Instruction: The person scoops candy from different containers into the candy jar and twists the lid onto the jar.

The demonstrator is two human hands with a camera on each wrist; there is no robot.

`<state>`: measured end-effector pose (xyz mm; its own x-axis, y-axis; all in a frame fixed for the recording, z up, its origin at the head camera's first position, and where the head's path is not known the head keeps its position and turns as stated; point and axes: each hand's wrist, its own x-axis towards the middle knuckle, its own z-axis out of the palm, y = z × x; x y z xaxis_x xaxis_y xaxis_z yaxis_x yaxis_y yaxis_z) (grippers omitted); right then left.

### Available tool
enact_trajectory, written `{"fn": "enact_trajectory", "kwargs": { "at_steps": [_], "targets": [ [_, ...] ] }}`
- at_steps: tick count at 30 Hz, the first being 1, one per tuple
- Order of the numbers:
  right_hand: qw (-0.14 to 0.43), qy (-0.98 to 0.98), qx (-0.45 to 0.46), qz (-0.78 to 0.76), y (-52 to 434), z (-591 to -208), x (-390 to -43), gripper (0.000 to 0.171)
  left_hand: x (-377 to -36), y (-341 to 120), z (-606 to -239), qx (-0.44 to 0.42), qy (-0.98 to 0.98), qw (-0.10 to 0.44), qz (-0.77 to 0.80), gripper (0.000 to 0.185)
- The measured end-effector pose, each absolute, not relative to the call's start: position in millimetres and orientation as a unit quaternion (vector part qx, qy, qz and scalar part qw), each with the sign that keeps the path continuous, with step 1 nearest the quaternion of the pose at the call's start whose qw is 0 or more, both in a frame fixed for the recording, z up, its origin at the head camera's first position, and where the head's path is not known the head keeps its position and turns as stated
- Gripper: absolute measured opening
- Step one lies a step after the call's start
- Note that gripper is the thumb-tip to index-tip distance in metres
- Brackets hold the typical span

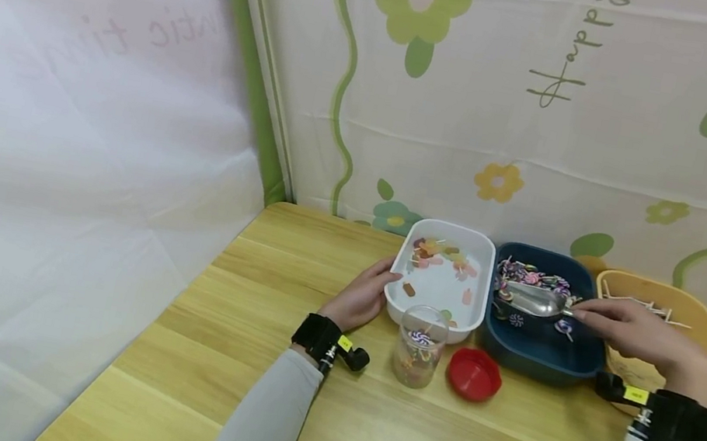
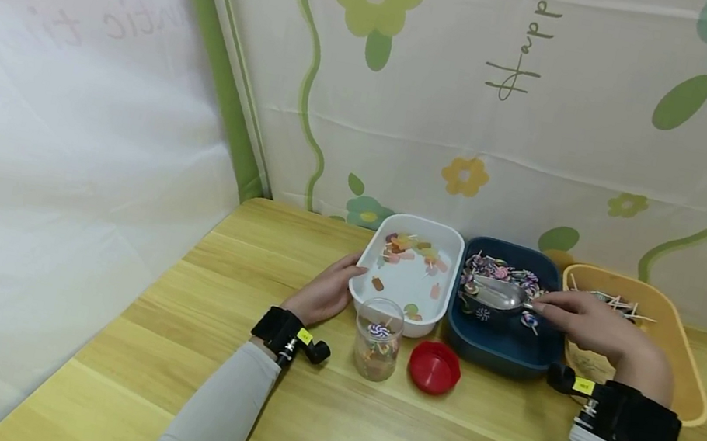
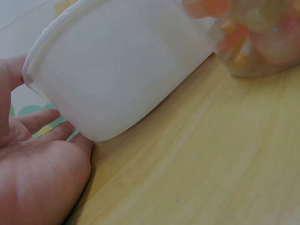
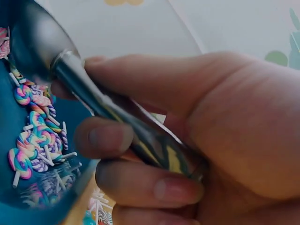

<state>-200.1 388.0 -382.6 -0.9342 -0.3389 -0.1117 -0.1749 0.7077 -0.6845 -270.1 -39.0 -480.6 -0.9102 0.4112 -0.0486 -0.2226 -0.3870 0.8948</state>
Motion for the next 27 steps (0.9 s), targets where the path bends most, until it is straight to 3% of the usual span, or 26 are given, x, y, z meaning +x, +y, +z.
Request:
{"fn": "enact_trajectory", "kwargs": {
  "at_steps": [10, 21, 27],
  "targets": [
    [0.083, 0.909, -0.134, -0.386, 400.9, -379.7, -189.4, 0.030, -267.8, -40.2, -481.5, 0.086, 0.520, 0.189, 0.829, 0.056],
    [0.002, 0.875, -0.237, -0.423, 375.0, -343.8, -172.2, 0.026, -267.9, -39.7, -479.2, 0.089, 0.523, 0.191, 0.826, 0.057],
    [-0.010, 0.880, -0.258, -0.399, 359.7, -325.9, -158.9, 0.030, -267.9, -39.7, -479.7, 0.107, 0.516, 0.192, 0.828, 0.055]
  ]
}}
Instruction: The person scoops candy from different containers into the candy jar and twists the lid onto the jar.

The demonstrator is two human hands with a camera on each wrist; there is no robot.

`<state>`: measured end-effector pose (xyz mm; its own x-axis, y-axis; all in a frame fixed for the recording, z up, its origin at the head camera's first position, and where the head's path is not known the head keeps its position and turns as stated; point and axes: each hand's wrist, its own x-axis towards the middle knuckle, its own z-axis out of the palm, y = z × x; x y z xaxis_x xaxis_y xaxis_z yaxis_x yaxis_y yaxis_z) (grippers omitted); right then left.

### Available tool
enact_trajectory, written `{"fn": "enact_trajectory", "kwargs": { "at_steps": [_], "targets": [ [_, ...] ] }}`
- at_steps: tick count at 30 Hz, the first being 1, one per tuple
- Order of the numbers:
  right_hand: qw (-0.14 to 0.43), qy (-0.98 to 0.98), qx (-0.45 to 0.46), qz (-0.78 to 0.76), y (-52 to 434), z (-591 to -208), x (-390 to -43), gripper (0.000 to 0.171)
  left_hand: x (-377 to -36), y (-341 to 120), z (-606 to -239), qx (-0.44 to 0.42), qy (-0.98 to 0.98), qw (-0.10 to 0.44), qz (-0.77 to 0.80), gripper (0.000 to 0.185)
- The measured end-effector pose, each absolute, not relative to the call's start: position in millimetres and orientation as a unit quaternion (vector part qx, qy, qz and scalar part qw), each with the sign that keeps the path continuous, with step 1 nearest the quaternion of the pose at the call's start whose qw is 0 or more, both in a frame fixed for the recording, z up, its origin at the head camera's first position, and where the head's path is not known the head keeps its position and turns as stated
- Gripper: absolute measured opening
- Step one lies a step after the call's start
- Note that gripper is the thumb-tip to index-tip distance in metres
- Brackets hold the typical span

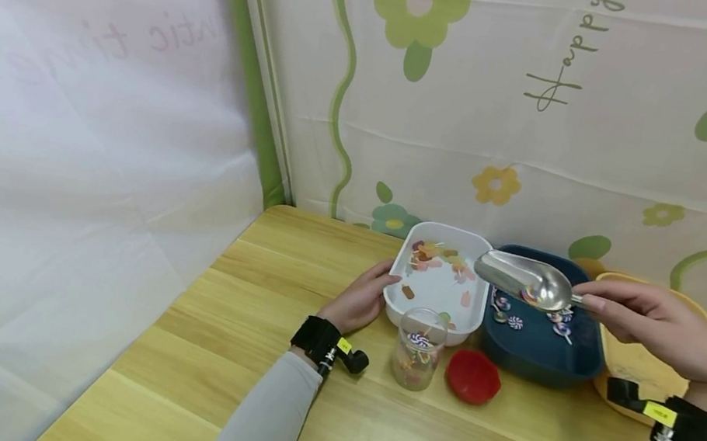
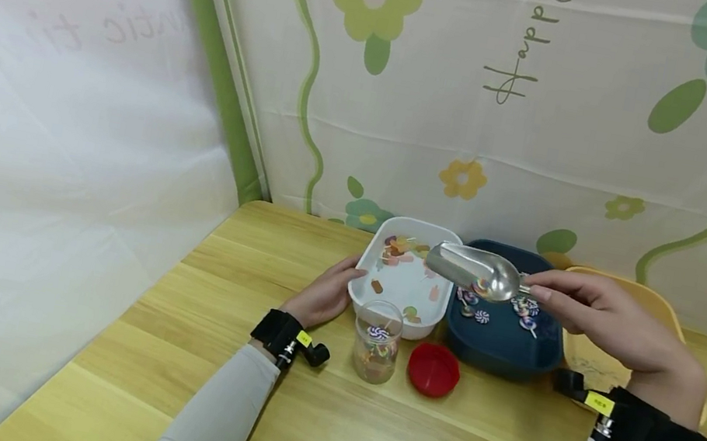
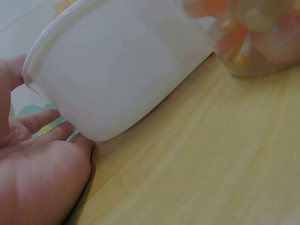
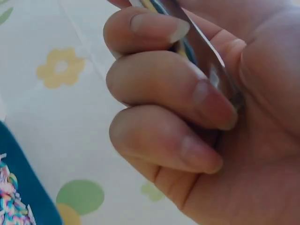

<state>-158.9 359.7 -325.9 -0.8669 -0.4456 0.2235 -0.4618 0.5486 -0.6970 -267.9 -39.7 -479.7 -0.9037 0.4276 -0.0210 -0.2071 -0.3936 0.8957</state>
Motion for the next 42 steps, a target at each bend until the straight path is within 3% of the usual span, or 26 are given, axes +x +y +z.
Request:
{"fn": "enact_trajectory", "kwargs": {
  "at_steps": [7, 16, 33, 42],
  "targets": [
    [0.009, -0.886, 0.297, 0.355, 339.8, -311.5, -150.2, 0.032, -267.9, -40.0, -479.5, 0.108, 0.514, 0.190, 0.829, 0.054],
    [-0.063, -0.875, 0.379, 0.295, 323.6, -302.7, -147.1, 0.033, -269.1, -38.9, -478.4, 0.111, 0.515, 0.188, 0.829, 0.053],
    [-0.061, -0.878, 0.365, 0.303, 308.8, -296.7, -136.8, 0.028, -269.8, -39.2, -479.8, 0.102, 0.527, 0.190, 0.822, 0.055],
    [0.000, -0.903, 0.341, 0.262, 313.4, -297.7, -135.6, 0.029, -270.0, -40.2, -479.4, 0.098, 0.525, 0.191, 0.823, 0.054]
  ]
}}
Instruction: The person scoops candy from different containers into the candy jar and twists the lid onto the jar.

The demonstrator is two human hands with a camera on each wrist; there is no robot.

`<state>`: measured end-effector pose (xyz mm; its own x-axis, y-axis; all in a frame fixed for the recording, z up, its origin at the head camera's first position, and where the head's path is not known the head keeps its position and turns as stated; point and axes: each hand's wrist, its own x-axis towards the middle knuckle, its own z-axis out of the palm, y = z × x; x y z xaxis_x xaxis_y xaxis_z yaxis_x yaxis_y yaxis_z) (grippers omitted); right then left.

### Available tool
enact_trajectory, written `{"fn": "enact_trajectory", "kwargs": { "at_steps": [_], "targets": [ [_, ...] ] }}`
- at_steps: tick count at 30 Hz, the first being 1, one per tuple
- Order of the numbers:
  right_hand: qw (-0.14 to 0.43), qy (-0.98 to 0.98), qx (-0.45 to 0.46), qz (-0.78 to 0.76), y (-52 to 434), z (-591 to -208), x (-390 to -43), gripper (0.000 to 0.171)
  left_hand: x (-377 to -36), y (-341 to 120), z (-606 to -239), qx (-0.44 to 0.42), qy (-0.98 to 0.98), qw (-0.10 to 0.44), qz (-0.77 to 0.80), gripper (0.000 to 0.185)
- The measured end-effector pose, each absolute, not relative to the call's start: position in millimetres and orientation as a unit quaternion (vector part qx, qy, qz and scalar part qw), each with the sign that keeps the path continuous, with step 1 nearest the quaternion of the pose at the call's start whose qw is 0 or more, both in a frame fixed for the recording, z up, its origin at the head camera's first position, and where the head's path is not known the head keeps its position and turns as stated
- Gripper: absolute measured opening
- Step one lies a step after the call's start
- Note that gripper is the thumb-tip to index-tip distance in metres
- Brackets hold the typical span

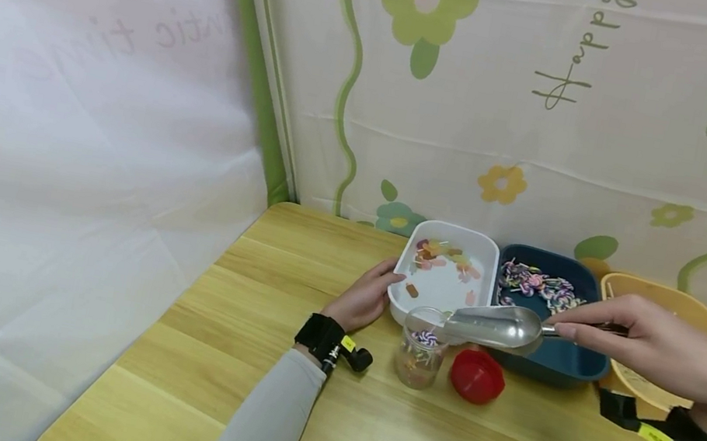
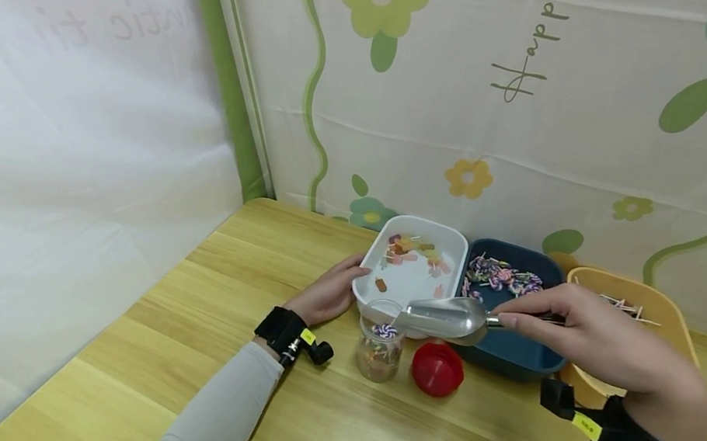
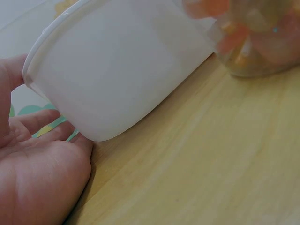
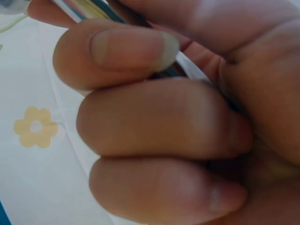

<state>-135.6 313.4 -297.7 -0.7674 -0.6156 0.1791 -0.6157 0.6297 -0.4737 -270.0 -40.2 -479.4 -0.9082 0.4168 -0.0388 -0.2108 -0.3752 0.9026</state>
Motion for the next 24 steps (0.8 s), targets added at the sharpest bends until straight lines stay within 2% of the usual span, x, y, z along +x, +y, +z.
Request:
{"fn": "enact_trajectory", "kwargs": {
  "at_steps": [4, 11, 19, 24],
  "targets": [
    [0.025, -0.915, 0.308, 0.260, 322.6, -298.6, -133.0, 0.031, -269.2, -39.8, -478.4, 0.093, 0.528, 0.189, 0.823, 0.054],
    [0.037, -0.943, 0.189, 0.271, 354.4, -303.0, -128.5, 0.022, -269.1, -38.2, -478.3, 0.092, 0.528, 0.190, 0.823, 0.055],
    [0.014, -0.968, 0.119, 0.219, 375.2, -314.8, -150.2, 0.028, -268.3, -38.6, -477.7, 0.083, 0.523, 0.193, 0.826, 0.056],
    [-0.032, -0.973, 0.106, 0.202, 382.9, -326.2, -165.8, 0.028, -269.7, -39.2, -478.0, 0.080, 0.526, 0.194, 0.824, 0.057]
  ]
}}
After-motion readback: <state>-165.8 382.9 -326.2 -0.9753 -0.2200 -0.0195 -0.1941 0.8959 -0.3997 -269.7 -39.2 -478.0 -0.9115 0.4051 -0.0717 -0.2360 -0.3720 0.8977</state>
